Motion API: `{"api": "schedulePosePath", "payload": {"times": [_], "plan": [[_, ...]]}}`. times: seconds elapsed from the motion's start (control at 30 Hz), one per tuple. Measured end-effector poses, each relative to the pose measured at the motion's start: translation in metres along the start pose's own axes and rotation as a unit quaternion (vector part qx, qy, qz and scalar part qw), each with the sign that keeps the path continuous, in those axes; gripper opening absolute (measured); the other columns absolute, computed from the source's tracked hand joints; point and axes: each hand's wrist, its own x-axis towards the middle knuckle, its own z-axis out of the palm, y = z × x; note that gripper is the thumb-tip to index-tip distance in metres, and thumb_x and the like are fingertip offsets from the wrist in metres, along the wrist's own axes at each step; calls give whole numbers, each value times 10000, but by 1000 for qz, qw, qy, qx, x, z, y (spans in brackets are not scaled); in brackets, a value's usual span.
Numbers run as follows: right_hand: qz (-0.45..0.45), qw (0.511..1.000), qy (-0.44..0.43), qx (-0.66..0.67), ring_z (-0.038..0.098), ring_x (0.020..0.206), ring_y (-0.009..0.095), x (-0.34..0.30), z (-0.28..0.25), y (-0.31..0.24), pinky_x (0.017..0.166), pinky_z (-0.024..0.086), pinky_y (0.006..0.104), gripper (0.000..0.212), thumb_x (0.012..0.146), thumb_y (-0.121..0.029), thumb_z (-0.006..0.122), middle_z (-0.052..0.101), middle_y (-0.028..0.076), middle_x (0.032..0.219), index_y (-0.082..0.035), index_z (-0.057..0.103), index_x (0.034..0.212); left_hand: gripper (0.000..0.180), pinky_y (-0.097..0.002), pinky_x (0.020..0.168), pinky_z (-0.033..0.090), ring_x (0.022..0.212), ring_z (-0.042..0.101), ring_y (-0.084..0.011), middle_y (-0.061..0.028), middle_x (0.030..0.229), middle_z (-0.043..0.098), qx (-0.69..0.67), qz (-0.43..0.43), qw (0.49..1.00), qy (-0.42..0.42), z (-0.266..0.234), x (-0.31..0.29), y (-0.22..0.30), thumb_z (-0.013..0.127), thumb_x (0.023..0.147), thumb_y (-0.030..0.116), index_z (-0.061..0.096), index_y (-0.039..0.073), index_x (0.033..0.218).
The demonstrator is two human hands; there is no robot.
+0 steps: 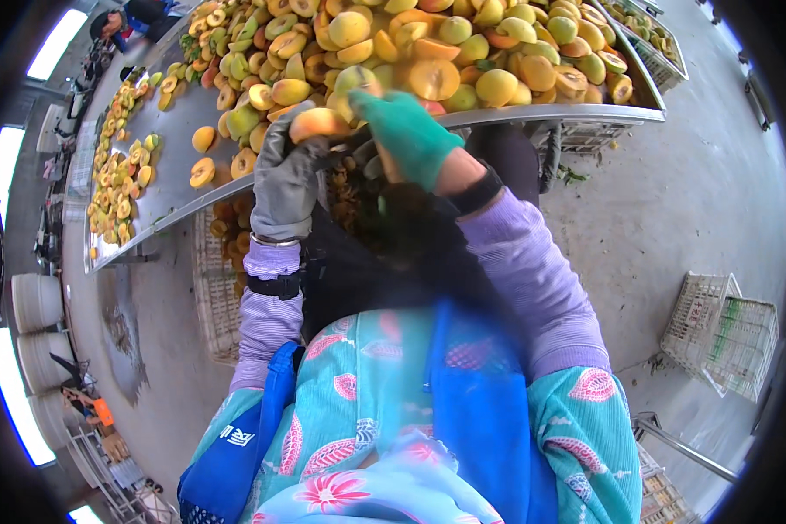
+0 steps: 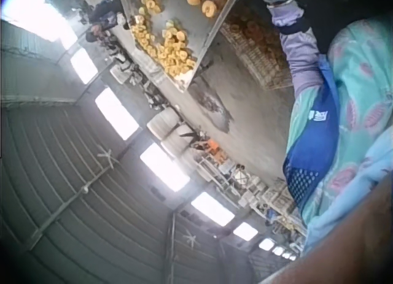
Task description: Pitting and slicing fruit, then transferring processed fruit between crates and onto a sorting table.
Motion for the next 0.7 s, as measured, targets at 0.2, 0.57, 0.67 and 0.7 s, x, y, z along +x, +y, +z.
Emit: {"api": "schedulePosePath", "payload": {"times": [0.2,0.57,0.67,0.7], "plan": [[-309,867,143,-363,579,661,413,-22,21,37,530,443,468,291,841,-266,608,575,217,706,-27,445,875,326,-286,679,532,851,628,-229,-92,1031,605,-281,-86,955,50,-10,-13,1,576,861,79,508,49,1179],[-299,853,75,-422,564,564,402,-12,44,53,463,417,473,287,892,-285,534,555,210,583,-10,458,863,307,-269,816,458,907,581,-142,-81,1019,612,-57,-14,990,131,5,-13,11,429,945,255,577,11,1058],[-308,847,81,-425,559,532,381,-11,48,59,447,417,456,311,902,-303,513,543,194,557,-4,449,840,337,-263,765,470,858,591,-142,-85,981,623,76,31,988,132,-2,-12,-3,424,954,279,589,-6,1026],[-306,839,83,-443,557,503,362,-11,49,60,436,420,440,339,909,-323,498,534,181,536,2,444,827,337,-257,735,473,824,594,-139,-81,948,627,-43,-12,987,155,-2,-11,-6,443,950,287,598,-6,1003]]}}
